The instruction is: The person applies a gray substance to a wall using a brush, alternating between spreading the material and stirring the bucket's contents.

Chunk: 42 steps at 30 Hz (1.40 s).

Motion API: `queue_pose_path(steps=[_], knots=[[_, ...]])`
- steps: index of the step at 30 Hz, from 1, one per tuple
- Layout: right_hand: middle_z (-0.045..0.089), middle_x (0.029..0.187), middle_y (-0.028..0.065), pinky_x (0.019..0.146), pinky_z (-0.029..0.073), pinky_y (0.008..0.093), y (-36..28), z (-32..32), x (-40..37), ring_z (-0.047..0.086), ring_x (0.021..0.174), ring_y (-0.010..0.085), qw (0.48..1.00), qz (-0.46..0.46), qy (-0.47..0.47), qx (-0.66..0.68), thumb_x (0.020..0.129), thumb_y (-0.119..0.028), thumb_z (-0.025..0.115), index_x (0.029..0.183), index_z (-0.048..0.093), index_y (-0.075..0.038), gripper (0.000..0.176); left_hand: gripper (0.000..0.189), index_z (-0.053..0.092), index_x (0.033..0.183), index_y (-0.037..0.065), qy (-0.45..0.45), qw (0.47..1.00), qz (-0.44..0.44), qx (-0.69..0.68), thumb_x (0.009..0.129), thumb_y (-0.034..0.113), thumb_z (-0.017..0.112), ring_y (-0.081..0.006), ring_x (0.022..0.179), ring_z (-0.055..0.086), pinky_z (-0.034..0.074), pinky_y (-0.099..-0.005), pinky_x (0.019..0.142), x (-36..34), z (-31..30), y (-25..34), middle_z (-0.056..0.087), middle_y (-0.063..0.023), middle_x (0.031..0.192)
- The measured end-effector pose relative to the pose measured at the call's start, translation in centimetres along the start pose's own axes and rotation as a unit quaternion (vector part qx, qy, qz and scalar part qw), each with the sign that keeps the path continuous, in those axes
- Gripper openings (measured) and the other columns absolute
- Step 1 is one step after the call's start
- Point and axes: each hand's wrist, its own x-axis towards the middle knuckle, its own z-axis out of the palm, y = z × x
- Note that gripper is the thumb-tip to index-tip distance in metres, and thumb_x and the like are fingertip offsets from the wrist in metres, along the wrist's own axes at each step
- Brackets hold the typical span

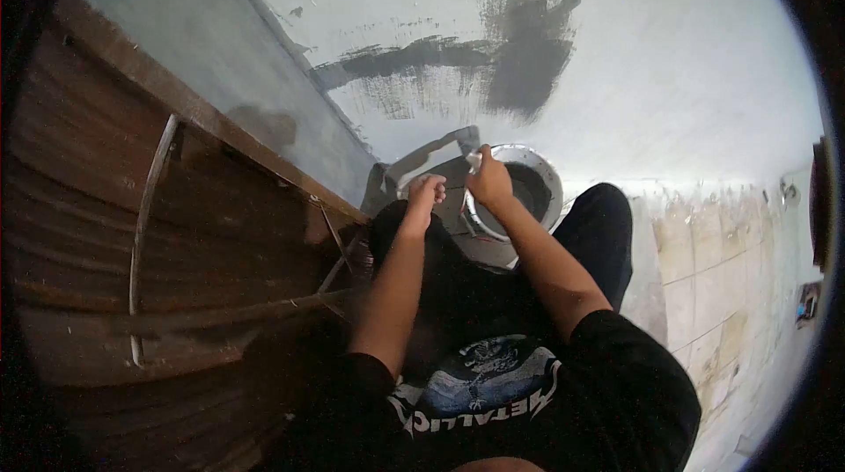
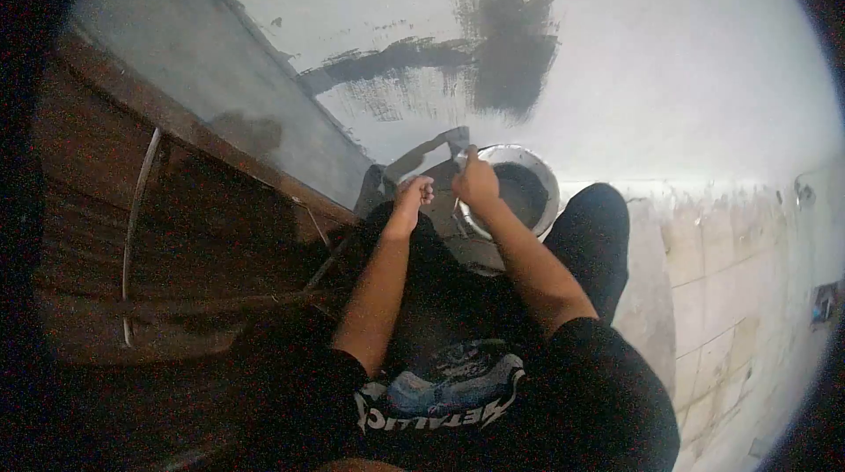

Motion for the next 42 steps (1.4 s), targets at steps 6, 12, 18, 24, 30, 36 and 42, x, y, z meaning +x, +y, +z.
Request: queue_pose_path(steps=[6, 12, 18, 24, 30, 36, 42], knots=[[0.060, 0.075, 0.0274, 0.062, 0.048, 0.0485, -2.4, -4.2, -5.8, 0.062, 0.074, 0.0459, 0.983, -0.098, 0.013, 0.153, 0.075, -0.013, 0.065, 0.101, 0.039, 0.003, 0.039, 0.029, 0.063, 0.105, 0.011, -0.169, 0.975, -0.091, -0.115, 0.093, 0.036, 0.057, -0.0110, 0.079, 0.060, 0.048, -0.0250, 0.066, -3.4, 3.7, 2.0, 0.063, 0.0020, 0.090], [0.062, 0.079, 0.0278, 0.063, 0.049, 0.0491, 0.7, -4.2, -8.3, 0.061, 0.076, 0.0478, 0.982, -0.120, 0.050, 0.136, 0.083, -0.022, 0.062, 0.106, 0.042, 0.004, 0.040, 0.027, 0.065, 0.105, 0.013, -0.167, 0.983, -0.074, 0.013, 0.091, 0.035, 0.063, -0.0103, 0.076, 0.057, 0.047, -0.0288, 0.068, -4.5, 8.1, -0.2, 0.062, 0.0040, 0.090], [0.063, 0.086, 0.0299, 0.071, 0.048, 0.0513, 0.1, -5.4, -7.9, 0.062, 0.081, 0.0462, 0.986, -0.072, -0.057, 0.138, 0.088, -0.027, 0.056, 0.118, 0.040, 0.003, 0.045, 0.024, 0.060, 0.092, 0.009, 0.010, 0.986, -0.143, -0.080, 0.092, 0.033, 0.057, -0.0156, 0.064, 0.058, 0.050, -0.0342, 0.058, -1.7, 6.0, -2.1, 0.059, -0.0023, 0.076], [0.059, 0.070, 0.0238, 0.062, 0.047, 0.0473, 4.0, -4.0, -6.6, 0.061, 0.069, 0.0429, 0.979, -0.127, -0.002, 0.160, 0.081, -0.009, 0.059, 0.115, 0.040, 0.001, 0.040, 0.024, 0.056, 0.088, 0.009, 0.022, 0.989, -0.123, -0.081, 0.091, 0.033, 0.055, -0.0196, 0.055, 0.057, 0.045, -0.0376, 0.043, 2.7, 5.1, 1.8, 0.055, -0.0046, 0.065], [0.060, 0.073, 0.0220, 0.064, 0.047, 0.0457, 5.3, -5.3, -5.4, 0.062, 0.072, 0.0415, 0.975, -0.117, 0.062, 0.176, 0.077, -0.006, 0.060, 0.112, 0.043, 0.003, 0.040, 0.025, 0.056, 0.084, 0.005, -0.040, 0.994, 0.077, -0.067, 0.094, 0.027, 0.053, -0.0190, 0.046, 0.052, 0.044, -0.0328, 0.044, -3.7, 10.9, 16.2, 0.053, -0.0051, 0.061], [0.061, 0.083, 0.0257, 0.072, 0.048, 0.0478, 6.0, -6.5, -5.3, 0.061, 0.080, 0.0443, 0.981, -0.059, 0.042, 0.182, 0.076, -0.008, 0.063, 0.119, 0.040, 0.005, 0.050, 0.035, 0.055, 0.098, 0.002, -0.119, 0.961, 0.232, -0.088, 0.095, 0.037, 0.055, -0.0131, 0.045, 0.049, 0.041, -0.0289, 0.042, -7.8, 14.3, 20.5, 0.050, -0.0026, 0.062], [0.061, 0.081, 0.0237, 0.072, 0.048, 0.0472, 5.5, -6.2, -5.1, 0.061, 0.081, 0.0439, 0.981, -0.062, 0.048, 0.177, 0.076, -0.008, 0.064, 0.117, 0.041, 0.003, 0.049, 0.039, 0.053, 0.101, 0.003, -0.058, 0.979, 0.194, -0.006, 0.097, 0.042, 0.049, -0.0109, 0.038, 0.038, 0.035, -0.0275, 0.036, -2.5, 12.2, 13.8, 0.041, 0.0006, 0.056]])
